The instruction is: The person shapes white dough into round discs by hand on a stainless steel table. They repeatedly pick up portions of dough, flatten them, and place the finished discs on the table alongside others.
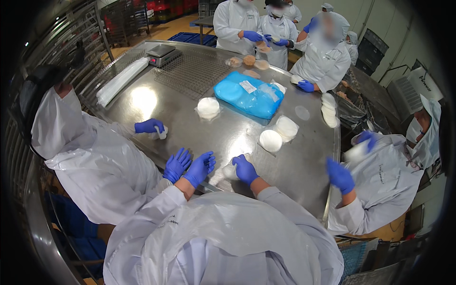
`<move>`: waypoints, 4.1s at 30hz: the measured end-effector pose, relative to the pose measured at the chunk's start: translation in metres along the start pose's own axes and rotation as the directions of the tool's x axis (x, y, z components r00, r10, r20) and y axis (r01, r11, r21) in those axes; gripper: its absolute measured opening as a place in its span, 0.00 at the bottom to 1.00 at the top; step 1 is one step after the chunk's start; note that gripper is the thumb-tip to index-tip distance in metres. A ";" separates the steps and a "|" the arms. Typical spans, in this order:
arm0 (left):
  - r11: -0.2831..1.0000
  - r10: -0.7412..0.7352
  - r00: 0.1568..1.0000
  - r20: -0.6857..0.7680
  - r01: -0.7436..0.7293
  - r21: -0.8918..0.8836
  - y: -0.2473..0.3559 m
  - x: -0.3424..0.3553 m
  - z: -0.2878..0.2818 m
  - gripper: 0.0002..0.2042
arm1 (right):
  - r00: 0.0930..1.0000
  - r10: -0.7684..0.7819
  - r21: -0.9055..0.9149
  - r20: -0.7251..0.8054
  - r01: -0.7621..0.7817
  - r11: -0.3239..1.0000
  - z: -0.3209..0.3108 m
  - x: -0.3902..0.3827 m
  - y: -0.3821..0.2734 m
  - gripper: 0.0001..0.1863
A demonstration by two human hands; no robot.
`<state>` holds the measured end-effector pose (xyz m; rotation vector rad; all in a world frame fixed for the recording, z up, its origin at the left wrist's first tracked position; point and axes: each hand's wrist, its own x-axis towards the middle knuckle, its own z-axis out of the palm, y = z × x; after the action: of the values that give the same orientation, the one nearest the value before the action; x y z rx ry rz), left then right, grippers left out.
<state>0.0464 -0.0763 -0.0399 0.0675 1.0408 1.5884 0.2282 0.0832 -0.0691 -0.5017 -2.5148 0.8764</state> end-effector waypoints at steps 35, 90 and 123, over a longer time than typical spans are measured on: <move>0.954 0.165 0.948 0.273 -0.084 -0.286 0.000 -0.043 0.106 0.28 | 0.793 0.559 0.860 -0.242 -0.090 0.502 -0.039 0.006 -0.112 0.25; -0.300 -0.029 0.627 0.779 -0.749 0.591 -0.025 -0.033 0.094 0.14 | 0.993 -0.085 0.165 0.078 0.071 0.984 0.018 -0.021 -0.039 0.09; -0.279 0.032 0.555 0.831 -0.794 0.541 -0.024 -0.030 0.093 0.14 | 0.989 -0.115 0.156 0.093 0.100 0.983 0.018 -0.018 -0.043 0.10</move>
<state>0.1258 -0.0495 0.0150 2.2396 1.5680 0.7708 0.2261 0.0343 -0.0586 -0.2763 -2.5139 1.0641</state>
